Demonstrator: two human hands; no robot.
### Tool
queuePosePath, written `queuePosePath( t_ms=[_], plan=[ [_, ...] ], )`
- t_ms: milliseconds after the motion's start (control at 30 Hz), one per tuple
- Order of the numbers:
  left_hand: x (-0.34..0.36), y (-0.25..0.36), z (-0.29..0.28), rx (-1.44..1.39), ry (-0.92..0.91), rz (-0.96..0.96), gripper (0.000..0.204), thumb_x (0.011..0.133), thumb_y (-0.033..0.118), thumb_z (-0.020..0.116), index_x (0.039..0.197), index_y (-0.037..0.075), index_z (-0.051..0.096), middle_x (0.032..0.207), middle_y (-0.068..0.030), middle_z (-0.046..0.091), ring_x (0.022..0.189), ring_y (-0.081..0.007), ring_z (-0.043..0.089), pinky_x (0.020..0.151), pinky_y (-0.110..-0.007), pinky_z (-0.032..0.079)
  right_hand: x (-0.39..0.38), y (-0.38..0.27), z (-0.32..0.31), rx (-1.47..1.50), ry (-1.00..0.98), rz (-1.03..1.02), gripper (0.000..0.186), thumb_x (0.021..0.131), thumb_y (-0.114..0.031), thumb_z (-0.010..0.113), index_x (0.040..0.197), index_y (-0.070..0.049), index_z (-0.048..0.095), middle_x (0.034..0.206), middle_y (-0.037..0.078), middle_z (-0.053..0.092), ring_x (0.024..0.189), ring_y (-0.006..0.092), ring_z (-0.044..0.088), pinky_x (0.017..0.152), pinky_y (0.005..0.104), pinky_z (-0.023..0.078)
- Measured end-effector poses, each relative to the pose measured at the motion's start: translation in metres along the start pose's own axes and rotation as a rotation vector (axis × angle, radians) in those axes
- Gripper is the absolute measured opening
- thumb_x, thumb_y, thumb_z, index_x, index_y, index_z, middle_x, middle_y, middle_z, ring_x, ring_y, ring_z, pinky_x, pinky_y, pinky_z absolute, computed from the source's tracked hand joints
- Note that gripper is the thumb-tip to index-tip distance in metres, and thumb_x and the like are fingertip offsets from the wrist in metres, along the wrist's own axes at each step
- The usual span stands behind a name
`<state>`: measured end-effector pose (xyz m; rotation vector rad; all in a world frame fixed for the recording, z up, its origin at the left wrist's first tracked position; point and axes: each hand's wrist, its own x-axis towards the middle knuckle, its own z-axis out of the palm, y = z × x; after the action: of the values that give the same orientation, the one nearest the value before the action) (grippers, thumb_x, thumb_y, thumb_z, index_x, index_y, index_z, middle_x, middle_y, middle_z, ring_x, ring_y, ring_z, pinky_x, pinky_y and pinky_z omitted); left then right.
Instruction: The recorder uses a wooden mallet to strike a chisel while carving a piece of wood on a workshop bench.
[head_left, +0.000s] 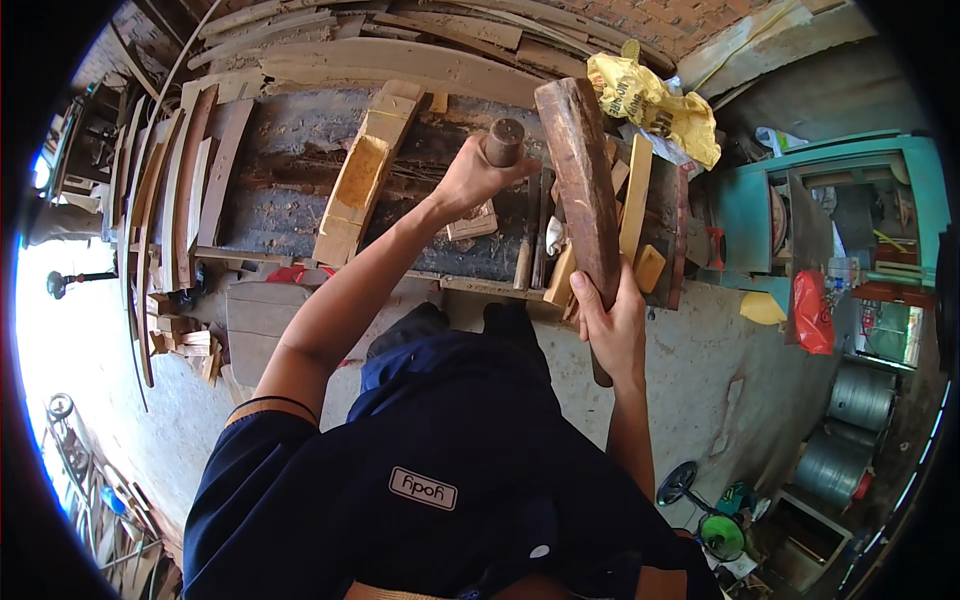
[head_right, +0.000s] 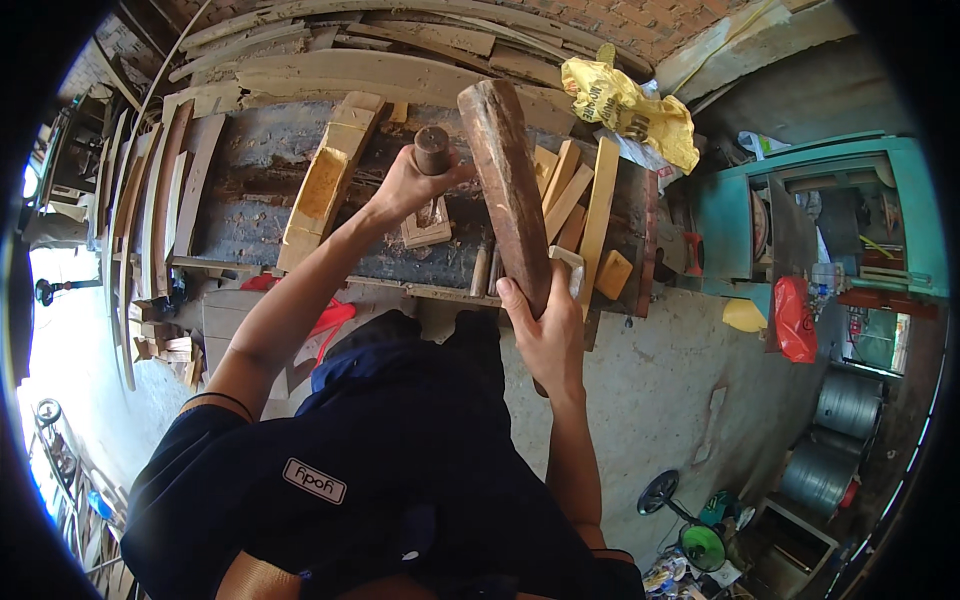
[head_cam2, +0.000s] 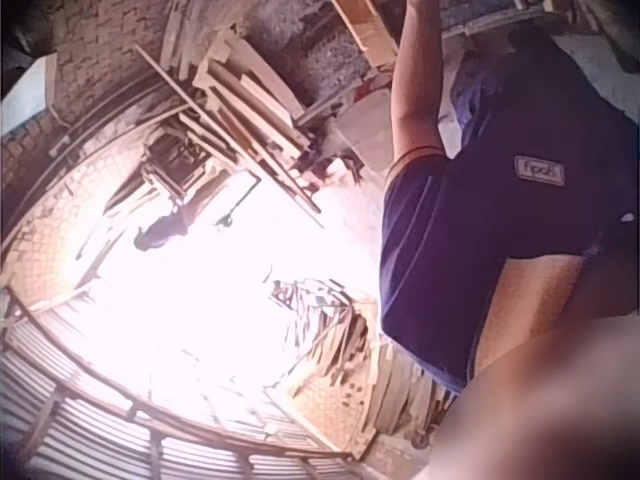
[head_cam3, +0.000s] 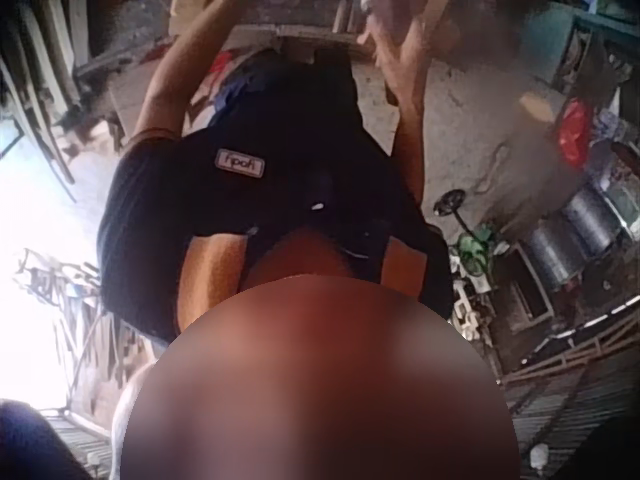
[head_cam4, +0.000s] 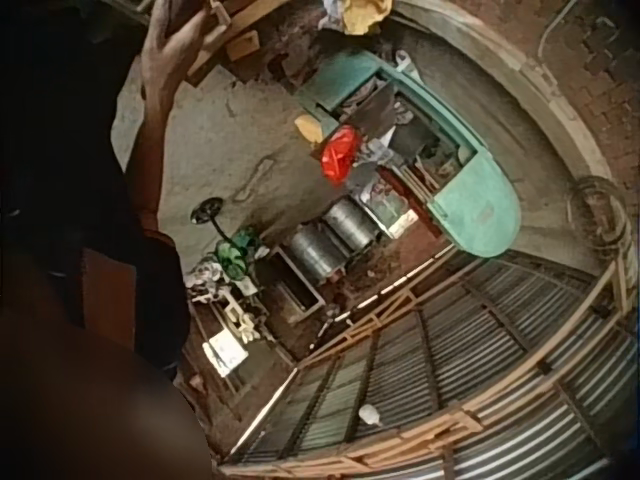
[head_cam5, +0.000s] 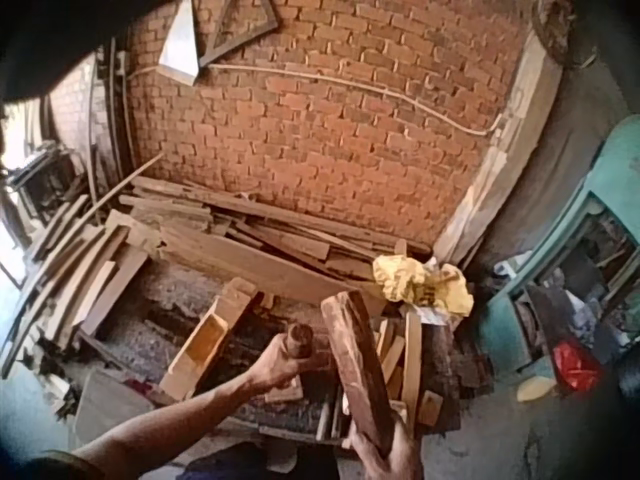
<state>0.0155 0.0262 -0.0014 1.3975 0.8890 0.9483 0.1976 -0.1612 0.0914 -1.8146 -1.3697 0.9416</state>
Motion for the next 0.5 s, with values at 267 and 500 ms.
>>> queuePosePath(
  t_ms=[267,500],
  plan=[
    [-0.014,0.003,0.007,-0.002,-0.065,0.004,0.027,0.084,0.022,0.082,0.082,0.006,0.060,0.073,0.0041,0.058,0.071,-0.0060,0.049,0.065,-0.028,0.045,-0.002,0.000,-0.001,0.013,-0.002,-0.013,0.045,0.097,-0.035,0.066,0.120,0.002,0.054,0.090,0.019,0.070,0.077,0.0274,0.070,0.070,0.0369,0.052],
    [-0.018,-0.006,0.019,0.092,-0.112,0.102,0.028,0.084,0.023,0.082,0.088,0.005,0.061,0.077,-0.0007,0.062,0.073,-0.0084,0.051,0.069,-0.030,0.048,-0.001,-0.048,-0.009,0.215,0.110,-0.281,0.048,0.094,-0.028,0.071,0.121,0.006,0.051,0.089,0.014,0.067,0.077,0.0164,0.066,0.068,0.0340,0.052]
  ],
)
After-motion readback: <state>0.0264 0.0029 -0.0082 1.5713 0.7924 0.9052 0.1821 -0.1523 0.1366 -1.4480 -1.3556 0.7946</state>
